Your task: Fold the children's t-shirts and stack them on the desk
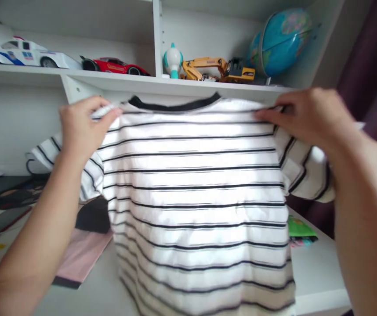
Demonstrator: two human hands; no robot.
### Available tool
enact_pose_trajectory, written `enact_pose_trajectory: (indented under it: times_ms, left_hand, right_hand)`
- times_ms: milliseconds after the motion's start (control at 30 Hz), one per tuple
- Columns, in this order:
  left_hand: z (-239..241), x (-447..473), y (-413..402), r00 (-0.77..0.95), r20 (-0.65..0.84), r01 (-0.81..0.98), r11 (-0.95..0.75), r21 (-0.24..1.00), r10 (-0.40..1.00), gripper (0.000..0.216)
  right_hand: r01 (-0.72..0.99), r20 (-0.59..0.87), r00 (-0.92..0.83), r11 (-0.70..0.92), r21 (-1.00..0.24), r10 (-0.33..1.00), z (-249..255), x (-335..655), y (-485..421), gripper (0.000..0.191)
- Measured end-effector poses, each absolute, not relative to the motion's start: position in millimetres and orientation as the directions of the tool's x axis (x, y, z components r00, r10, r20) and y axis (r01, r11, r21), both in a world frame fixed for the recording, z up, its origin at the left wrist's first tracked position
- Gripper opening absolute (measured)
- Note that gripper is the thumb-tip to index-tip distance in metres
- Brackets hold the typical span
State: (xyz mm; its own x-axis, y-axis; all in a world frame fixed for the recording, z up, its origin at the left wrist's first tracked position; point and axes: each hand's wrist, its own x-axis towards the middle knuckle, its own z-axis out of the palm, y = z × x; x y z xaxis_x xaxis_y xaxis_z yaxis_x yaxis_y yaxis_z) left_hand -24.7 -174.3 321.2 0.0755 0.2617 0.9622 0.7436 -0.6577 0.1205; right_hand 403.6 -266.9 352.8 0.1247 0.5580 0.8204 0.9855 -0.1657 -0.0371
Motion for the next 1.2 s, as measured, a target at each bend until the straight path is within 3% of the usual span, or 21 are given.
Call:
enact_pose_trajectory:
  times_ms: [100, 200, 300, 433, 500, 567, 667, 867, 967, 1033, 1100, 1200]
  left_hand:
    - [283, -19, -127, 0.253, 0.839, 0.789, -0.605, 0.110, 0.482, 0.031]
    - [226, -5, -82, 0.328, 0.684, 0.855, -0.513, 0.078, 0.651, 0.030]
    - [164, 8, -60, 0.403, 0.489, 0.874, -0.484, 0.045, 0.774, 0.044]
    - [88, 9, -72, 0.662, 0.212, 0.711, -0.692, 0.124, 0.719, 0.043]
    - [59, 3, -82, 0.714, 0.081, 0.679, -0.716, 0.163, 0.695, 0.050]
    - [40, -3, -86, 0.698, -0.016, 0.707, -0.685, 0.172, 0.716, 0.056]
    - [30, -7, -76, 0.634, -0.069, 0.770, -0.621, 0.148, 0.770, 0.058]
    - [40, -10, -26, 0.497, -0.068, 0.866, -0.489, 0.102, 0.865, 0.050]
    - [48, -21, -6, 0.443, -0.059, 0.896, -0.438, 0.080, 0.895, 0.044]
    - [54, -30, 3, 0.412, -0.051, 0.910, -0.408, 0.073, 0.910, 0.042]
    - [59, -39, 10, 0.377, -0.057, 0.925, -0.373, 0.071, 0.924, 0.040]
    - [68, -51, 17, 0.300, -0.087, 0.952, -0.293, 0.085, 0.950, 0.033]
  right_hand:
    - [0.977, 0.644, 0.101, -0.196, 0.078, 0.759, 294, 371, -203, 0.054]
    - [0.977, 0.530, 0.122, -0.196, 0.084, 0.839, 234, 357, -159, 0.041]
    - [0.988, 0.446, 0.089, -0.137, 0.078, 0.891, 180, 333, -148, 0.042]
    - [0.999, 0.253, -0.029, 0.018, 0.047, 0.967, 104, 281, -181, 0.050]
    - [0.988, 0.015, -0.100, 0.101, -0.117, 0.995, 67, 260, -206, 0.064]
    - [0.970, -0.097, -0.149, 0.127, -0.205, 0.984, 40, 250, -223, 0.068]
    - [0.970, -0.084, -0.155, 0.135, -0.200, 0.984, 27, 251, -222, 0.065]
    - [0.974, -0.129, -0.155, 0.130, -0.183, 0.979, 55, 253, -204, 0.065]
    - [0.933, -0.136, -0.309, 0.273, -0.235, 0.941, 51, 215, -241, 0.074]
    - [0.845, 0.018, -0.486, 0.475, -0.246, 0.874, 32, 173, -271, 0.071]
    - [0.769, 0.170, -0.592, 0.615, -0.173, 0.788, 6, 125, -294, 0.047]
    - [0.819, 0.378, -0.531, 0.574, 0.000, 0.758, -27, 62, -307, 0.024]
